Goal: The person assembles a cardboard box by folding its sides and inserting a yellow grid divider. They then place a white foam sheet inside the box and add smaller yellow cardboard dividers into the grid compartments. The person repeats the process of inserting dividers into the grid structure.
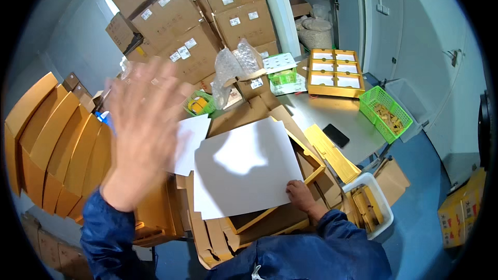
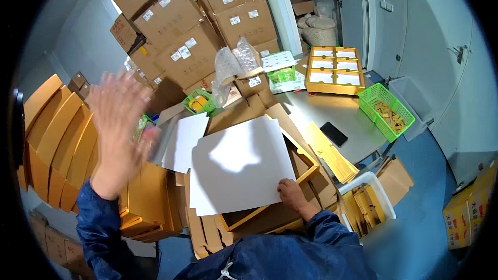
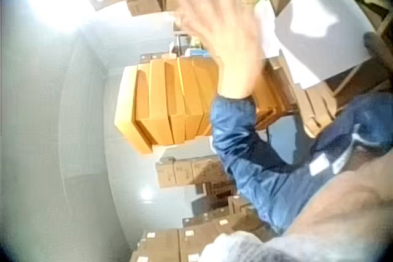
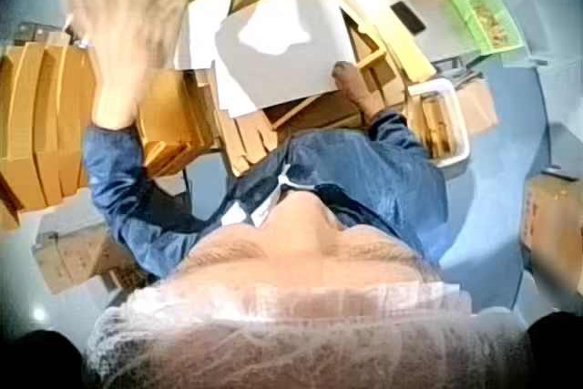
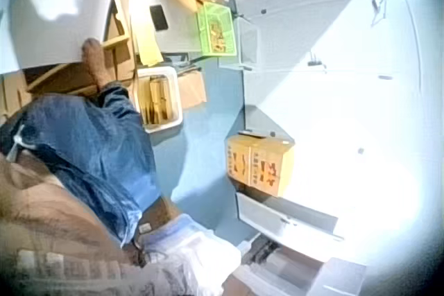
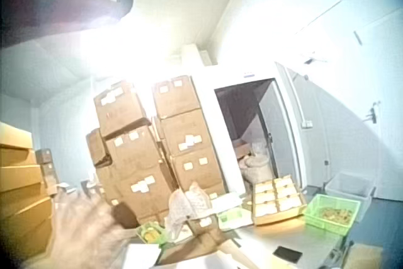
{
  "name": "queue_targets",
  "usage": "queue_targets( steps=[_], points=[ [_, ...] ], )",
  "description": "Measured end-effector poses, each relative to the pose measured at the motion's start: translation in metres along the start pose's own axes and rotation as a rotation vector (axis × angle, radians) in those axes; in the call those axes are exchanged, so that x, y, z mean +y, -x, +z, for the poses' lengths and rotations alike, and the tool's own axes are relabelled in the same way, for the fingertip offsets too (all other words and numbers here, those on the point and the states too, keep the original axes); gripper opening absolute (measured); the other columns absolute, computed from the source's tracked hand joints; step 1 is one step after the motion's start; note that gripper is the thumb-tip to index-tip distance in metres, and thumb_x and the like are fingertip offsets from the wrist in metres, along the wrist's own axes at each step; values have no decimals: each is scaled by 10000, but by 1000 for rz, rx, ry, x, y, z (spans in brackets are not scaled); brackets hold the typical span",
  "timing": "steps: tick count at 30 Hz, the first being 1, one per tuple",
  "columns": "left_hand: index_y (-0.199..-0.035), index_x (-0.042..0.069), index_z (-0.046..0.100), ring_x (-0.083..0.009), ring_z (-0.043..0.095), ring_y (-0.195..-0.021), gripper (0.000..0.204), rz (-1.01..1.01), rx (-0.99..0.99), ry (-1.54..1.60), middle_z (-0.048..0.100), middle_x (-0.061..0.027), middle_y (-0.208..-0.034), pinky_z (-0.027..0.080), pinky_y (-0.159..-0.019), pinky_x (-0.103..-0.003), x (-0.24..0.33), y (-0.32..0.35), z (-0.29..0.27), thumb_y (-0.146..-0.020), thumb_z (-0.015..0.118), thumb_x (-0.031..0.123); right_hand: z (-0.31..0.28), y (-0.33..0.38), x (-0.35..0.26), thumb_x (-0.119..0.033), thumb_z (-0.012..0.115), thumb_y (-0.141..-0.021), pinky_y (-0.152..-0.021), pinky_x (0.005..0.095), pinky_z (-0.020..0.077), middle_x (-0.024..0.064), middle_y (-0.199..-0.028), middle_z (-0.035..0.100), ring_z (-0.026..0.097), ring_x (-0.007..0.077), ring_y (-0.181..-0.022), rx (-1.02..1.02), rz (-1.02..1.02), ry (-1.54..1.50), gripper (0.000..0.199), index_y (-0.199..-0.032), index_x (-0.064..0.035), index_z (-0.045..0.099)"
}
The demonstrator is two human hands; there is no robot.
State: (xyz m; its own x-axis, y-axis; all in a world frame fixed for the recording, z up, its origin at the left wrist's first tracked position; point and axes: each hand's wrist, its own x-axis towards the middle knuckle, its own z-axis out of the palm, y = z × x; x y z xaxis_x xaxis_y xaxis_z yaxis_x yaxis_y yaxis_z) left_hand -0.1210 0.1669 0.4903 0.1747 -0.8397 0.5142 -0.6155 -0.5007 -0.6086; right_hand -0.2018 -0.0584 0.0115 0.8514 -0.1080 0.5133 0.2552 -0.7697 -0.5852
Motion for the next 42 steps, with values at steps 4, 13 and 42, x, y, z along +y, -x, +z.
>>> queue_targets(
  steps=[4, 13, 42],
  points=[
    [-1233, 244, 569, -244, 277, -1381, 496, 385, 82, 193, 434, -17, -1418, 120, -1120, -576, 83, -31, 2, -753, 685, 296, 18, -9, -26, -24, 589, -711, -793, 418, 444, 128, -989, 579, 532, 341, -898, 20, -27, -76, 134, -843, -46, 573],
    [-1319, 72, 448, -334, 349, -1313, 482, -199, -551, 1057, 419, -175, -1377, 272, -1088, -446, 44, 79, 131, -868, 599, 149, -4, -17, 1, -28, 617, -723, -912, 437, 426, 223, -1159, 523, 505, 381, -1062, -61, 27, 14, 341, -1060, -27, 561],
    [-1381, -30, 304, -258, 443, -1211, 679, -1404, 0, 1704, 463, -188, -1303, 387, -997, -354, 89, 267, 207, -875, 646, 265, -127, -82, 1, -385, 651, -825, -904, 345, 404, 123, -1137, 526, 500, 203, -1037, -89, 655, -752, 629, -1236, 39, 435]
  ],
)
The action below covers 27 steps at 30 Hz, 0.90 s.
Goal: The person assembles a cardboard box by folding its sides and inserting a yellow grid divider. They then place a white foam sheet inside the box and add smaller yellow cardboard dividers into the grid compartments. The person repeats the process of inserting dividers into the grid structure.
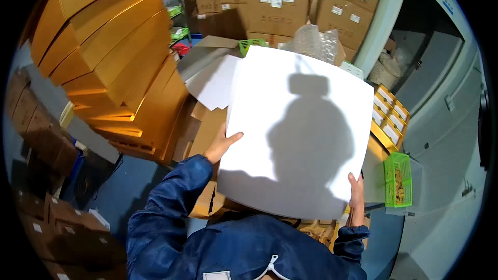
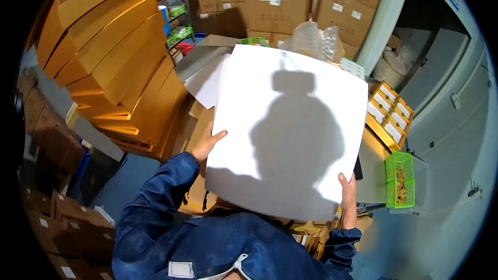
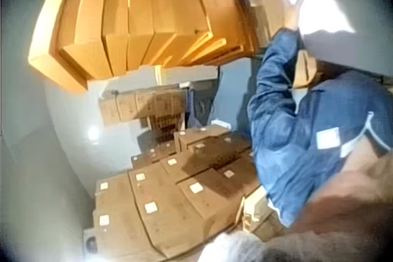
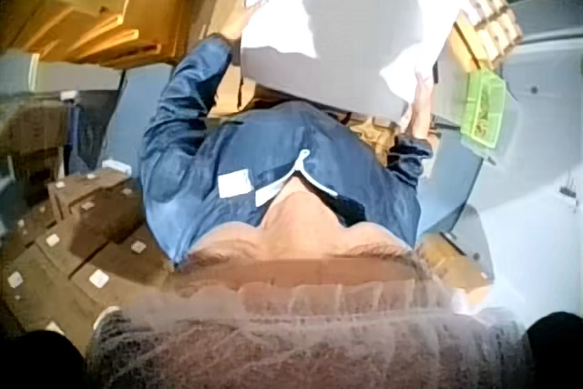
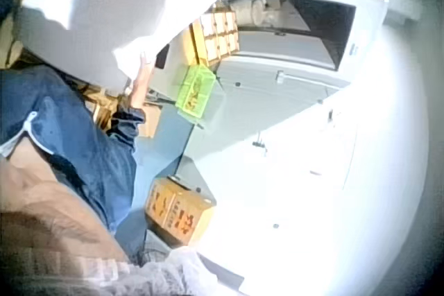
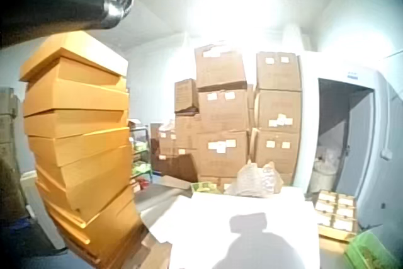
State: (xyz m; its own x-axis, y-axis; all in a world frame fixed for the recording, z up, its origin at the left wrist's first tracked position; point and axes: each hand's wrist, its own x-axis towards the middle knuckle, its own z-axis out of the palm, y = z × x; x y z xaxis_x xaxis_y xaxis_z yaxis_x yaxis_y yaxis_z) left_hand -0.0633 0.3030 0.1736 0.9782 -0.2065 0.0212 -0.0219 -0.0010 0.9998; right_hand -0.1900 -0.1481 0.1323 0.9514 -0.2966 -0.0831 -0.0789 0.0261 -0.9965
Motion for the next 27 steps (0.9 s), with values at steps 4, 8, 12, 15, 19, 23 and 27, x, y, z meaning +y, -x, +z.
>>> queue_targets(
  steps=[4, 8, 12, 15, 19, 23, 27],
  points=[
    [-1428, 3, 248, -275, 427, -1255, 764, -251, -404, 226, 423, -182, -1358, 397, -1010, -391, 29, 15, 7, -855, 657, 300, -25, 13, 3, -438, 606, -846, -990, 377, 357, 147, -1266, 492, 470, 255, -1159, 14, 130, -15, 702, -1310, 50, 411],
    [-1366, -3, 359, -229, 520, -1125, 619, -212, -569, 232, 510, -144, -1260, 425, -966, -368, 69, 33, 36, -860, 640, 216, -15, 16, -90, -349, 632, -820, -1122, 469, 162, 272, -1468, 237, 218, 401, -1366, 417, -537, 1051, 810, -1416, 37, 244],
    [-1305, -12, 429, -216, 494, -1111, 534, 65, -807, -130, 547, -143, -1216, 400, -959, -340, 112, 45, 80, -836, 623, 153, 16, 36, -215, -566, 571, -784, -1094, 448, 231, 210, -1438, 332, 311, 384, -1324, 408, -1001, 1328, 891, -1410, 8, 301],
    [-1281, -22, 448, -209, 493, -1102, 486, 73, -971, -127, 553, -151, -1208, 396, -954, -331, 130, 55, 87, -857, 606, 157, 9, 36, -254, -663, 610, -697, -1039, 438, 305, 211, -1355, 414, 406, 358, -1241, 152, -683, 1211, 986, -1378, 6, 360],
    [-1193, -49, 510, -183, 528, -988, 322, 65, -1145, -102, 603, -128, -1097, 437, -865, -295, 140, 51, 95, -920, 544, 119, -16, 36, -269, -566, 719, -557, -854, 358, 415, 127, -1055, 582, 544, 242, -949, -101, -454, 866, 929, -1262, 0, 505],
    [-1292, -32, 438, -229, 486, -1121, 471, 217, -1100, -202, 539, -165, -1222, 414, -934, -323, 157, 37, 90, -893, 596, 163, -36, 34, -267, -498, 738, -582, -795, 295, 434, 66, -893, 632, 567, 170, -865, -254, -283, 612, 761, -1105, 40, 612],
    [-1407, -53, 210, -329, 335, -1319, 718, 669, -24, -558, 278, -255, -1445, 284, -1084, -375, 149, -16, 93, -892, 586, 276, -90, 11, -284, -451, 730, -743, -788, 260, 427, 30, -881, 590, 529, 107, -855, -96, -343, 486, 583, -1014, 45, 590]
  ],
)
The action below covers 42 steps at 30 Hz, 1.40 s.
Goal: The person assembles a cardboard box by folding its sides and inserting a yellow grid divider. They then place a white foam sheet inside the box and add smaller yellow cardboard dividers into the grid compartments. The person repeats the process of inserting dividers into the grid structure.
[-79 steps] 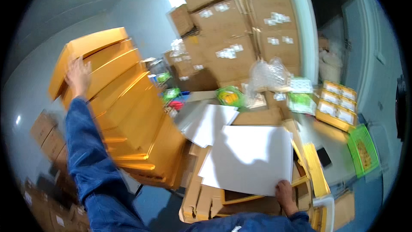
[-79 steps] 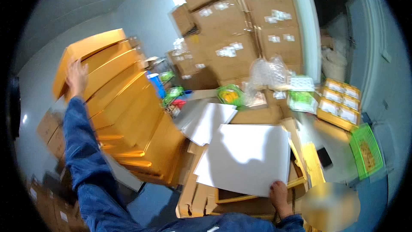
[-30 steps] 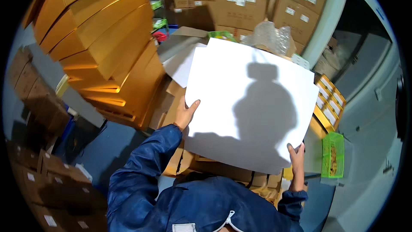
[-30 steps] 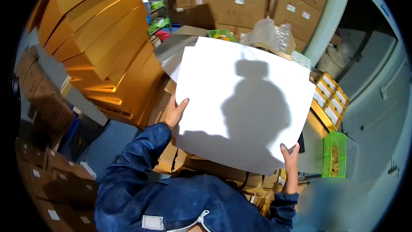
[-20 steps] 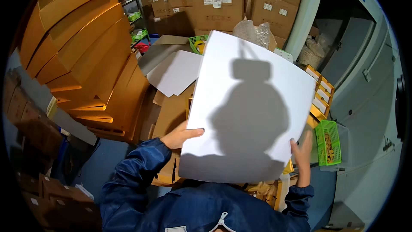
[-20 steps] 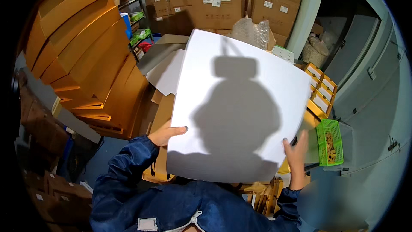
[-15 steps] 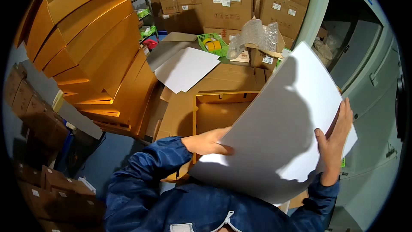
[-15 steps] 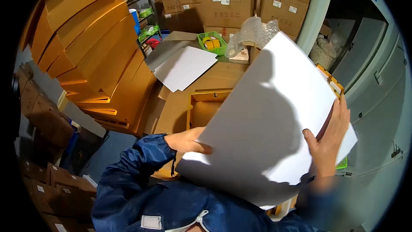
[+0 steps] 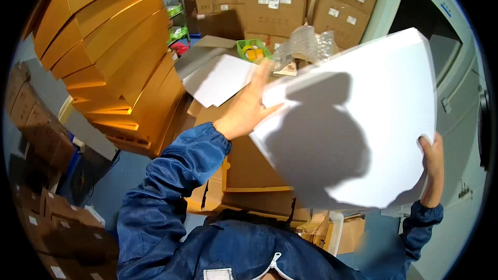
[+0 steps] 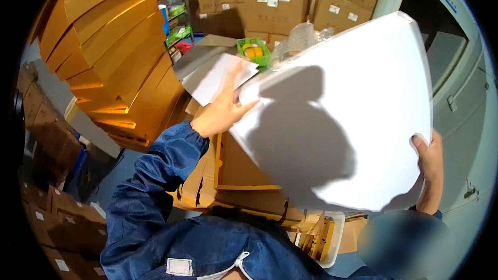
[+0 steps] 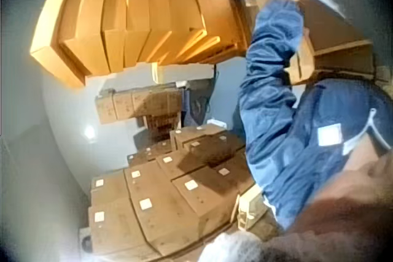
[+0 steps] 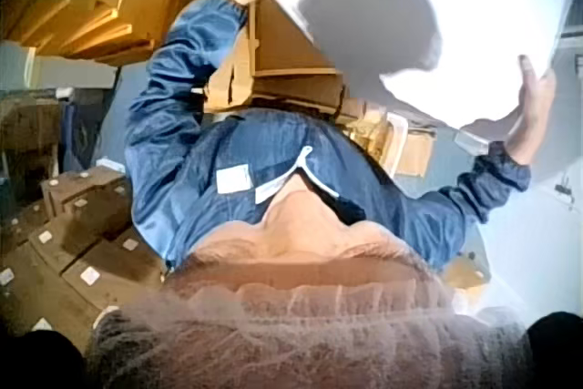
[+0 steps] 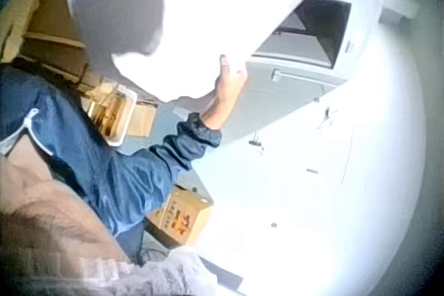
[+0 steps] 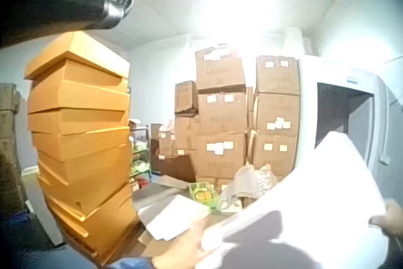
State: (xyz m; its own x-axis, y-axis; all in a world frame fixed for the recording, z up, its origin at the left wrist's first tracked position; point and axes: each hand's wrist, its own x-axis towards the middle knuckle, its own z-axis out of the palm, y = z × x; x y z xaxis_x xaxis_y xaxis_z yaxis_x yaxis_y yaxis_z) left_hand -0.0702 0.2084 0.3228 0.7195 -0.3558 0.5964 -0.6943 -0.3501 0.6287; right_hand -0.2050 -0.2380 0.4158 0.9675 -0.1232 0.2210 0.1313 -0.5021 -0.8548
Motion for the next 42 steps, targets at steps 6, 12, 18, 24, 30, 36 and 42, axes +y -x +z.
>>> queue_targets(
  steps=[6, 12, 18, 24, 30, 36, 42],
  points=[
    [-1405, -40, 190, -357, 289, -1328, 764, -319, 144, 425, 280, -297, -1401, 246, -1091, -403, -27, 11, 56, -906, 553, 411, 0, -10, 54, -296, 536, -947, -1028, 313, 363, 124, -1173, 563, 520, 177, -1103, 529, -224, -479, 459, -1197, 86, 489],
    [-1346, -15, 302, -218, 512, -1082, 702, -185, 82, 455, 534, -138, -1165, 414, -937, -346, -11, 9, 70, -838, 690, 277, 47, 7, 100, -437, 453, -954, -937, 398, 475, 151, -1294, 503, 550, 279, -1124, 407, -39, -925, 578, -1334, -3, 411],
    [-1213, -3, 519, -181, 569, -982, 449, -288, -362, 443, 622, -100, -1082, 455, -863, -309, 31, 14, 51, -865, 657, 245, 38, -4, 125, -393, 522, -922, -1060, 387, 297, 181, -1398, 384, 374, 285, -1279, 630, -137, -157, 653, -1362, 57, 347],
    [-1260, 12, 486, -211, 591, -902, 479, 69, -602, -22, 635, -147, -1018, 464, -812, -319, 81, -16, 4, -870, 656, 231, 9, 5, 33, -309, 724, -796, -980, 366, 352, 171, -1248, 491, 454, 231, -1154, 459, -514, 423, 683, -1286, 58, 422],
    [-1346, -20, 378, -282, 456, -1208, 714, 378, -131, -399, 459, -202, -1294, 384, -1009, -369, 76, -30, -23, -804, 721, 294, 15, -11, 69, -265, 742, -799, -659, 236, 426, 1, -795, 606, 533, 98, -704, 393, -378, 10, 314, -906, 5, 621],
    [-1414, -51, 180, -354, 271, -1329, 708, -98, 594, -182, 275, -268, -1403, 223, -1099, -417, -25, 7, -36, -944, 467, 394, 41, -45, 83, -235, 716, -841, -616, 210, 442, 27, -861, 587, 517, 84, -701, 494, -359, -476, 329, -947, 41, 571],
    [-1359, -10, 339, -205, 434, -1172, 710, -235, 421, 654, 473, -136, -1263, 333, -1019, -353, -43, 34, -5, -863, 619, 414, 105, -60, 81, -237, 650, -887, -655, 222, 452, 14, -844, 552, 523, 73, -744, 421, -307, -642, 285, -980, 4, 531]
  ],
)
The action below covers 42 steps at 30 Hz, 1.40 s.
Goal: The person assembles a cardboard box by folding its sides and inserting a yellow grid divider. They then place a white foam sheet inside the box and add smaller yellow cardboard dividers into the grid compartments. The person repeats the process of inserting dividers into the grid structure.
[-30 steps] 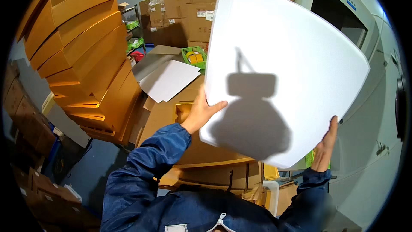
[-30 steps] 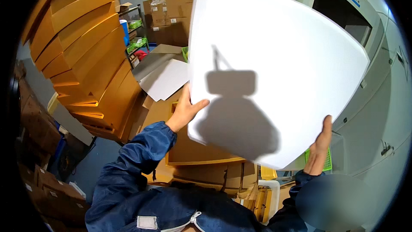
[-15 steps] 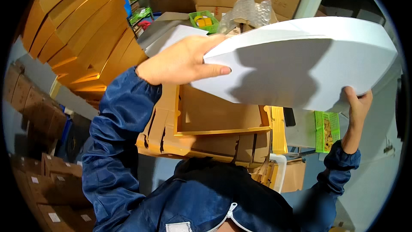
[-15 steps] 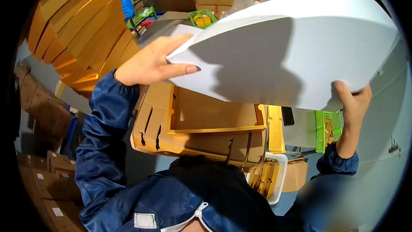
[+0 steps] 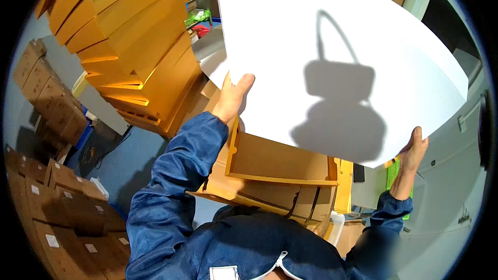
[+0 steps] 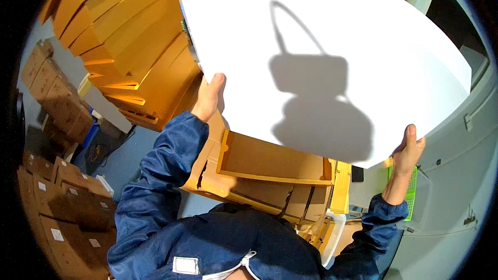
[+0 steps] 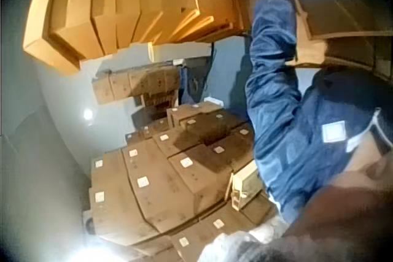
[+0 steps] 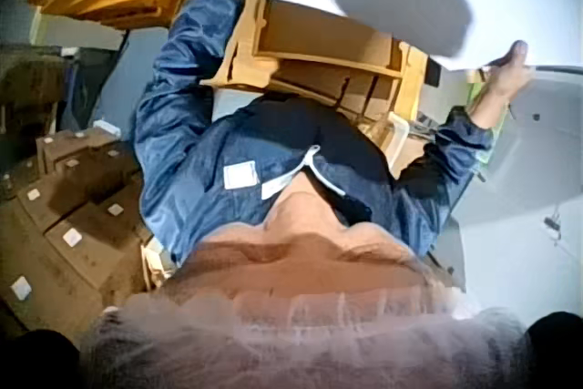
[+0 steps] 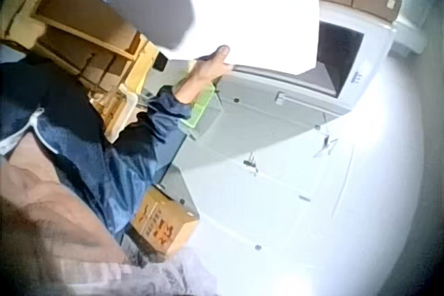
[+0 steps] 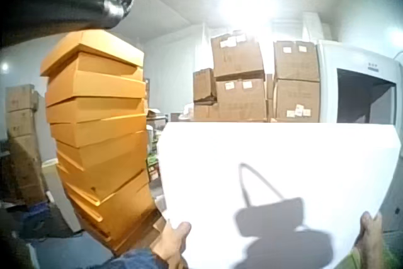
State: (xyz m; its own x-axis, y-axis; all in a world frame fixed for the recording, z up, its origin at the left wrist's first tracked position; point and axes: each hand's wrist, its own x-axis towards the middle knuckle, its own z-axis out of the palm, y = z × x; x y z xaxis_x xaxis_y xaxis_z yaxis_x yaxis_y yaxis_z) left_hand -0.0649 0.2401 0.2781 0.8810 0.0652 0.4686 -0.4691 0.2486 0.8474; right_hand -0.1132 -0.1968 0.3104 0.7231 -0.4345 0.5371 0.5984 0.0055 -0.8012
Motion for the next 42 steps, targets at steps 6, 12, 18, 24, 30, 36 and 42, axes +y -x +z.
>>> queue_targets(
  steps=[6, 12, 18, 24, 30, 36, 42],
  points=[
    [-1018, -22, 631, -197, 638, -764, 405, -245, -321, -578, 664, -101, -841, 516, -729, -318, 9, -28, -2, -749, 775, 244, -59, -49, 67, -320, 463, -968, -763, 291, 427, 53, -1028, 491, 484, 169, -888, -40, -44, 742, 350, -1131, -11, 477],
    [-1012, -42, 630, -262, 671, -817, 456, -70, -197, -829, 684, -164, -895, 528, -742, -340, -48, -39, -55, -714, 800, 258, 9, -8, 93, -339, 496, -951, -978, 356, 384, 190, -1270, 490, 467, 259, -1167, -200, 139, 828, 539, -1307, 59, 426],
    [-1122, -49, 515, -302, 638, -840, 551, -103, -154, -873, 653, -187, -929, 505, -741, -357, -82, 0, -47, -728, 794, 217, -27, 33, 131, -281, 530, -948, -838, 329, 449, 143, -1082, 575, 541, 195, -962, -283, 357, 642, 430, -1213, 56, 496],
    [-1034, -71, 593, -249, 648, -813, 440, -230, -174, -907, 663, -187, -922, 510, -717, -343, -148, 57, -99, -785, 747, 257, 20, 33, 143, -243, 613, -890, -670, 343, 488, 194, -827, 660, 657, 273, -736, -440, 217, 893, 342, -1103, 15, 544],
    [-966, -80, 633, -219, 635, -704, 394, -552, -216, -907, 675, -167, -811, 496, -662, -343, -129, 33, -121, -796, 736, 261, 55, 21, 149, -279, 613, -905, -633, 361, 466, 194, -789, 640, 595, 255, -662, -571, 485, 888, 339, -1028, 27, 533],
    [-1133, -58, 563, -215, 613, -916, 434, -494, -364, -986, 651, -134, -1010, 483, -811, -322, -123, 60, -151, -797, 732, 158, 41, 42, 174, -304, 617, -890, -671, 342, 475, 186, -731, 600, 598, 266, -697, -720, 493, 819, 378, -988, 55, 554],
    [-1066, -76, 571, -212, 624, -829, 312, -433, -166, -981, 671, -148, -925, 500, -756, -325, -89, 53, -143, -815, 699, 58, 56, 40, 156, -182, 589, -923, -711, 291, 461, 104, -849, 617, 552, 149, -762, -597, 517, 520, 274, -1065, 43, 526]
  ],
)
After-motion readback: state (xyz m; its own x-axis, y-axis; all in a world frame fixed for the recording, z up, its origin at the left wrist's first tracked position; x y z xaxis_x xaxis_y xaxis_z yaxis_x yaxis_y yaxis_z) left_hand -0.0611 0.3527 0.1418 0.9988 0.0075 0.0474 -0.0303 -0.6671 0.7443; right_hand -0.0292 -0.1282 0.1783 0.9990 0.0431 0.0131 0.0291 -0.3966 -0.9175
